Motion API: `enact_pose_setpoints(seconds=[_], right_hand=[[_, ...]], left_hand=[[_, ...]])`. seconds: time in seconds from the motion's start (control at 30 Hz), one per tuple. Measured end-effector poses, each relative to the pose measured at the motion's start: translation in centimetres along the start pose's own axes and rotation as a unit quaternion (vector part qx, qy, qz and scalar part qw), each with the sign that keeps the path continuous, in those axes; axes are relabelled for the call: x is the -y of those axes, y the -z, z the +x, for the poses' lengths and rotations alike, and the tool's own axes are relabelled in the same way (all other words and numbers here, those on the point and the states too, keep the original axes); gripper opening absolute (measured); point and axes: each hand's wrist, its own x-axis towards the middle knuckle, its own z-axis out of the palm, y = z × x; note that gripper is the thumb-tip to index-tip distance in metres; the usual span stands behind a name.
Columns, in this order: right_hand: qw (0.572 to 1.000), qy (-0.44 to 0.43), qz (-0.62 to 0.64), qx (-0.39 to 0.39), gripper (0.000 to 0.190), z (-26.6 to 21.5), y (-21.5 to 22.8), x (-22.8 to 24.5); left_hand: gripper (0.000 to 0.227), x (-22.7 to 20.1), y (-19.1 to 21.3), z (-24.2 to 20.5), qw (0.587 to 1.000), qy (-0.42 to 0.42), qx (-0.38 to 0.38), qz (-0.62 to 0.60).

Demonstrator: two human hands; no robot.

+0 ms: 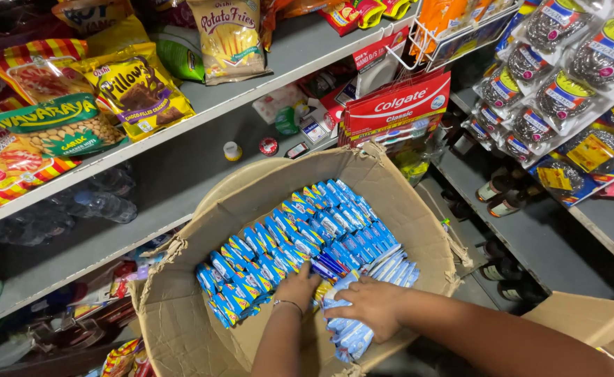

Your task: The recorder is sorting various packets of snacks and instant drinks from a larger cardboard box into smaller boxes and onto shelves in a grocery store setting.

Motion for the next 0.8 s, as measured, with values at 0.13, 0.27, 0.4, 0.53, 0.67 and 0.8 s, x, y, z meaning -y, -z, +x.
enact_pose_setpoints(seconds=[0.13, 0.27, 0.4, 0.53, 0.67, 0.8], right_hand=[[0.999, 0.0, -0.038, -0.012, 0.105, 1.0, -1.7, -1.0], [0.993, -0.06, -0.055, 0.088, 0.109, 2.9, -2.5, -0.6], [0.986, -0.091, -0.077, 0.116, 0.114, 4.1, -4.0, -1.3], [0.983, -0.111, -0.059, 0.134, 0.116, 3.5, -3.6, -1.6], [0.991, -0.064, -0.062, 0.104, 0.115, 2.6, -3.0, -1.4], [0.992, -0.052, -0.069, 0.089, 0.109, 1.9, -1.9, -0.7]], left_hand=[[0.029, 0.6, 1.3, -0.8, 0.999, 0.046, -0.028, 0.001], [0.027, 0.5, 0.7, -1.0, 0.997, 0.04, -0.062, 0.011], [0.033, 0.1, 0.7, -1.2, 0.996, 0.049, -0.068, 0.025], [0.032, -0.4, 0.6, -1.4, 0.993, 0.06, -0.085, 0.052], [0.042, -1.6, 1.7, -2.1, 0.982, 0.048, -0.172, 0.067], [0.048, -2.8, 3.4, -2.4, 0.994, -0.035, -0.069, -0.076]])
